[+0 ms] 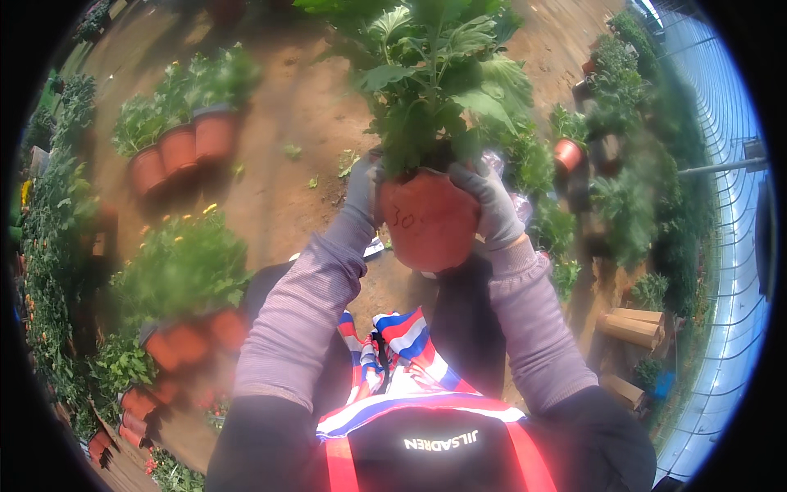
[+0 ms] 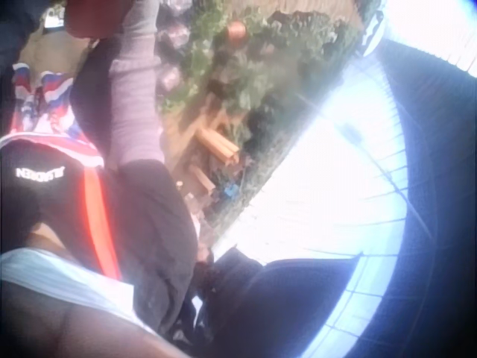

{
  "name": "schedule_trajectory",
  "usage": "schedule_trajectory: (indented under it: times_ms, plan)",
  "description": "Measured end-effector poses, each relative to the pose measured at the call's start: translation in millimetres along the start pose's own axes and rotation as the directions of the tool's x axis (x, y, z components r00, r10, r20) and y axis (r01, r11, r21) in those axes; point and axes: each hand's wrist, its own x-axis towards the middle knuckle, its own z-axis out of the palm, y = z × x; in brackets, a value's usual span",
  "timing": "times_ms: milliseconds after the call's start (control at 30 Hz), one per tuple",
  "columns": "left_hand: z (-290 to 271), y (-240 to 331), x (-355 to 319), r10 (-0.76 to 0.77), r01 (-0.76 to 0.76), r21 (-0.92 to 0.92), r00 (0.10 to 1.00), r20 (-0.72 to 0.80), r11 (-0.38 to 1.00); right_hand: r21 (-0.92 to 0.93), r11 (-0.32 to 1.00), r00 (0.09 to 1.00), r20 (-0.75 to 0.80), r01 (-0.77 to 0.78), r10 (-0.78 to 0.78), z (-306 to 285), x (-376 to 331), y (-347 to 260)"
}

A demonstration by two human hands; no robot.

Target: The person repeatedly picks up potted plants, wraps the pots with clear plastic film using a roll, and places the wrapped pots on the ground. The process is repeated for several plants in a greenhouse setting.

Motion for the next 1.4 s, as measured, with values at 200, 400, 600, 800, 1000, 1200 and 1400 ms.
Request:
schedule_trajectory:
  times_ms: [200, 400, 600, 800, 1000, 1200, 1400]
  plan:
    - [-13, -19, -47, 0.11, 0.046, 0.476, 0.949, -0.295, 0.878, 0.078, 0.969, 0.956, -0.162, -0.235, 0.245, 27, 6, 32]
    - [-8, -14, -64, 0.025, 0.028, 0.276, 0.982, -0.189, 0.961, -0.361, 0.93, 0.967, -0.252, -0.065, -0.031, 35, 7, 30]
    - [-8, -5, -44, 0.131, -0.1, 0.365, 0.99, -0.061, 0.926, -0.114, 0.987, 0.993, -0.041, -0.111, 0.107, 7, 22, 22]
    - [-26, -33, -39, 0.288, -0.212, 0.601, 0.957, -0.03, 0.771, -0.668, 0.741, 0.946, -0.196, 0.065, -0.26, 15, 27, 41]
    - [-15, -28, -41, -0.001, 0.053, 0.12, 0.918, -0.397, 0.991, -0.888, 0.458, 0.967, -0.087, 0.034, -0.239, 17, 23, 29]
    - [-16, -21, -45, 0.067, -0.036, 0.156, 0.978, -0.2, 0.987, -0.815, 0.573, 0.973, -0.191, -0.086, -0.127, 15, 22, 24]
    - [-43, -55, -30, 0.086, 0.01, 0.262, 0.933, -0.35, 0.965, -0.981, -0.185, 0.887, 0.129, 0.05, -0.443, 39, 14, 31]
